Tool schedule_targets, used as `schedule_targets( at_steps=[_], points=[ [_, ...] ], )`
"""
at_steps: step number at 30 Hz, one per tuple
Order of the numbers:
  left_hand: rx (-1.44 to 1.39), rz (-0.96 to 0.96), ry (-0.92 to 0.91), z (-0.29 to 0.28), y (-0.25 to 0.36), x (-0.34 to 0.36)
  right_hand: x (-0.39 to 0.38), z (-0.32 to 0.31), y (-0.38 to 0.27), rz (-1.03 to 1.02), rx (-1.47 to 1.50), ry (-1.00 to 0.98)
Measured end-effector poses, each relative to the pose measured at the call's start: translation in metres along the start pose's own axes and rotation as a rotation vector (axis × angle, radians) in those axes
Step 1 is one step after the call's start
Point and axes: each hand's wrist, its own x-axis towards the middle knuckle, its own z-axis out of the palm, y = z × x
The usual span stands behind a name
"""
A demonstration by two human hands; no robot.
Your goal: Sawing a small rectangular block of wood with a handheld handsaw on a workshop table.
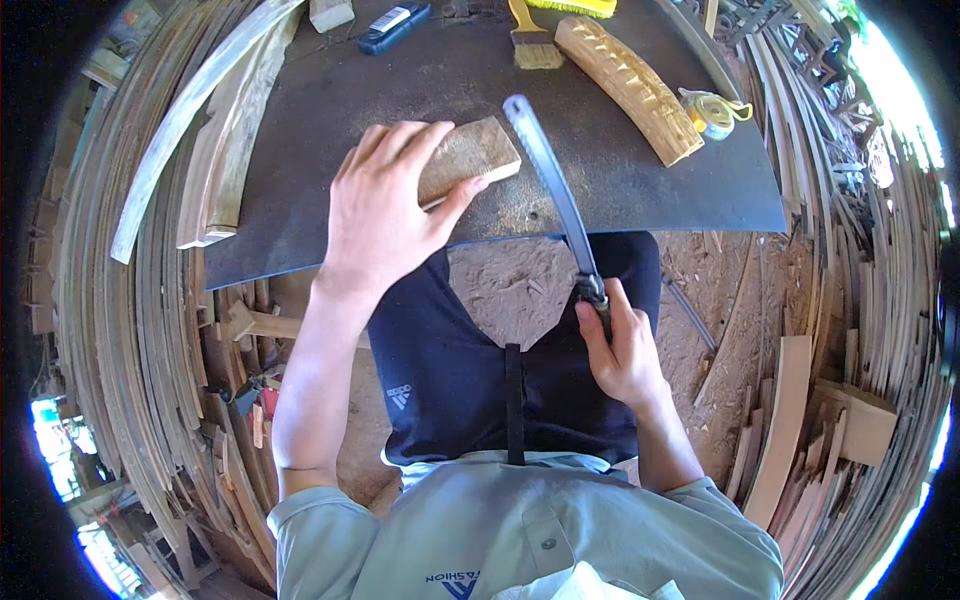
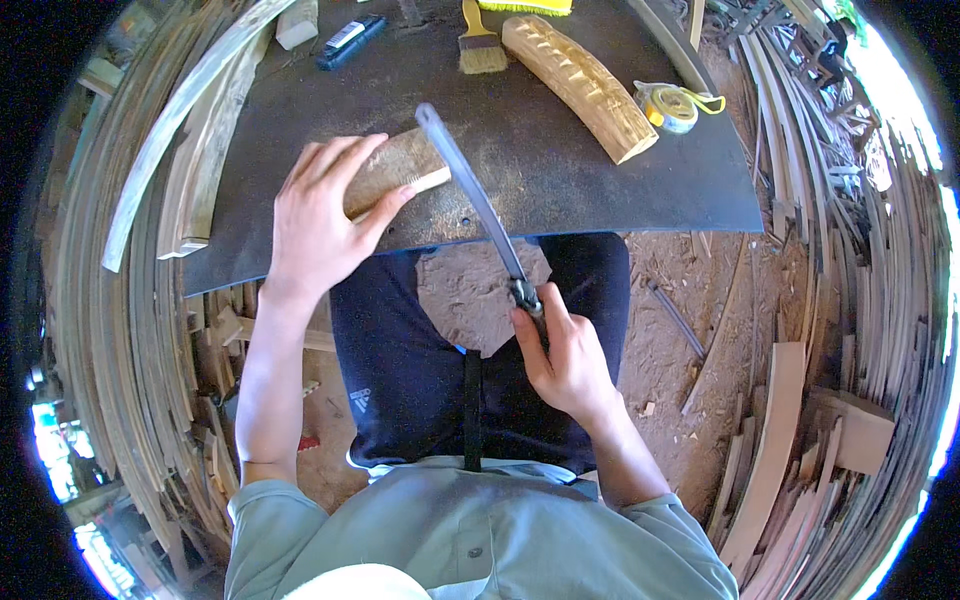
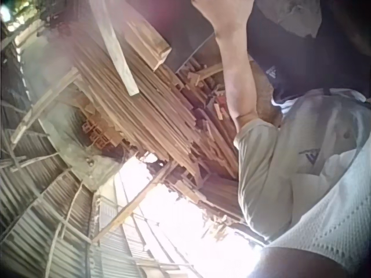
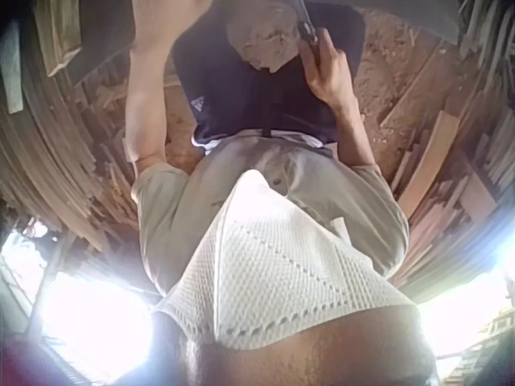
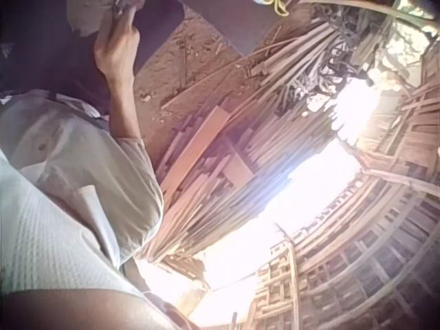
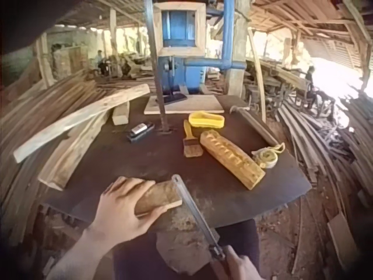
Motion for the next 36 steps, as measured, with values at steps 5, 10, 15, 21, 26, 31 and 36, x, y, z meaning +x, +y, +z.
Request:
schedule_targets(
  at_steps=[5, 10, 15, 21, 26, 31, 36],
  points=[
    [-0.069, -0.077, -0.013, -0.008, -0.008, -0.003, 0.006, 0.002, -0.012, -0.049, -0.049, 0.054],
    [0.061, -0.151, -0.129, -0.035, -0.018, -0.011, 0.003, -0.002, -0.013, -0.023, -0.041, 0.071],
    [0.061, -0.192, -0.294, -0.052, -0.034, -0.011, 0.005, -0.012, -0.03, -0.013, -0.071, 0.044],
    [-0.054, -0.038, 0.043, -0.102, -0.002, 0.016, 0.004, -0.029, -0.03, -0.066, -0.117, 0.103],
    [-0.103, -0.052, -0.012, -0.102, -0.007, 0.032, -0.002, -0.032, -0.021, -0.006, -0.082, 0.127],
    [-0.128, -0.077, -0.059, -0.096, -0.001, 0.031, -0.007, -0.037, -0.016, 0.047, -0.047, 0.135],
    [-0.389, -0.239, 0.1, -0.091, 0.002, 0.025, -0.009, -0.043, -0.01, 0.012, -0.051, 0.155]
  ],
)
